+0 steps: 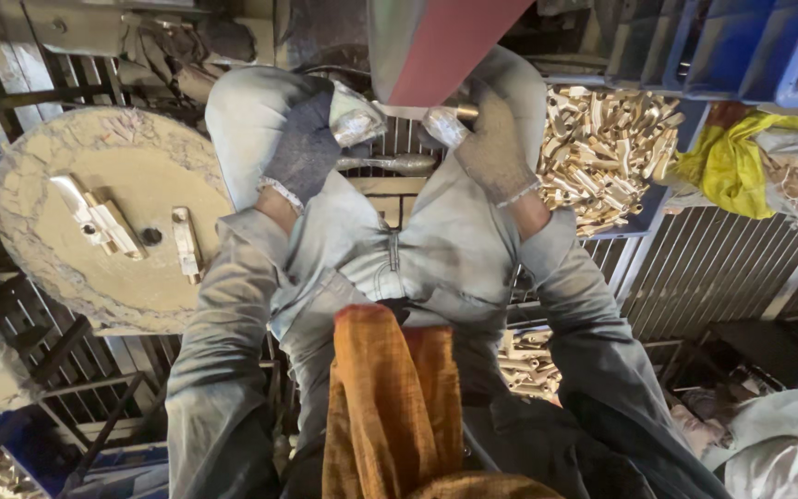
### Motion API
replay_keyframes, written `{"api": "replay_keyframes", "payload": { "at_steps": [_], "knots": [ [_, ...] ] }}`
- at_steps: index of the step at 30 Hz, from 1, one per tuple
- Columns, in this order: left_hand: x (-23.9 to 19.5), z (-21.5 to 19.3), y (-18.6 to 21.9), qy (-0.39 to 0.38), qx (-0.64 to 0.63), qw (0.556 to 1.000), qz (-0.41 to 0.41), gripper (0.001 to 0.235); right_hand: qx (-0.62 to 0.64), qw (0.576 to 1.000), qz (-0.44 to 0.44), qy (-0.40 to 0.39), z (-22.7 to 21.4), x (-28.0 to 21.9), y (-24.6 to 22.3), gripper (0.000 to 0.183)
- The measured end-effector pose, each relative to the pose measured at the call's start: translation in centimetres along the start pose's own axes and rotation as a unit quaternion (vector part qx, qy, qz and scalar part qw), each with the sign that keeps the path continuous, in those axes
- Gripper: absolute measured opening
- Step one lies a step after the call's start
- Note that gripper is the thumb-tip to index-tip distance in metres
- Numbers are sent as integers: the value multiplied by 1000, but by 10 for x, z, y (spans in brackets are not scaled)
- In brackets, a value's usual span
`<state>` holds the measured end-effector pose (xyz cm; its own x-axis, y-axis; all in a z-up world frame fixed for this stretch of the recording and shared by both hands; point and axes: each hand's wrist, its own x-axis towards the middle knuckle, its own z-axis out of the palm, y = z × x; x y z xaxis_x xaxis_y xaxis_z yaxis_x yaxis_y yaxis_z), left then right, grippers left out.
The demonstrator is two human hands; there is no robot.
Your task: The person holds small metal parts and presses them against a moving sanding belt or polishing wheel to smooth the surfaces. They handle the parts one at a time, rotating them to reach different sides.
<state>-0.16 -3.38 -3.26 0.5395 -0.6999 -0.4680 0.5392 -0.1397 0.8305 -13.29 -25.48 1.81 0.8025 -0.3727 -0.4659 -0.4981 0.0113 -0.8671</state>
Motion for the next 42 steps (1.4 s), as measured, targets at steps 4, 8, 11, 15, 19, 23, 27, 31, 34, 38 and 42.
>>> {"api": "replay_keyframes", "payload": {
  "at_steps": [4, 8, 11, 15, 19, 23, 27, 31, 34, 38, 42],
  "knots": [
    [10, 10, -6, 5, 95, 995, 12, 17, 40, 997, -59, 19, -6, -12, 3, 40],
    [3, 2, -5, 27, 68, 997, 23, 19, -22, 999, -46, 18, 6, 1, -26, 41],
    [6, 2, -7, 26, 14, 1000, 4, 21, 83, 996, 34, 2, 9, 5, -32, 37],
    [8, 11, -11, 16, 72, 997, 32, 20, 107, 994, 14, 27, 2, -8, -17, 34],
    [4, 7, -7, 42, -32, 999, -15, 25, -92, 994, -41, 35, 10, 7, -27, 34],
    [7, 14, -9, 27, 5, 1000, 1, 25, 64, 997, -3, 32, 7, 2, -22, 39],
    [9, 14, -12, 57, -35, 997, -35, 26, 98, 994, 37, 30, 10, 5, -29, 40],
    [11, 12, -9, 45, -81, 994, -49, 21, 138, 983, 116, 26, 13, 7, -39, 41],
    [11, 20, -13, 25, -2, 1000, 0, 16, 155, 984, 84, 31, 1, 1, -29, 44],
    [8, 14, -13, 36, 52, 997, 44, 18, 141, 987, 70, 27, 7, 4, -24, 43],
    [5, 3, -11, 46, -62, 997, -13, 22, 150, 986, 67, -4, 15, 6, -33, 45]
  ]
}}
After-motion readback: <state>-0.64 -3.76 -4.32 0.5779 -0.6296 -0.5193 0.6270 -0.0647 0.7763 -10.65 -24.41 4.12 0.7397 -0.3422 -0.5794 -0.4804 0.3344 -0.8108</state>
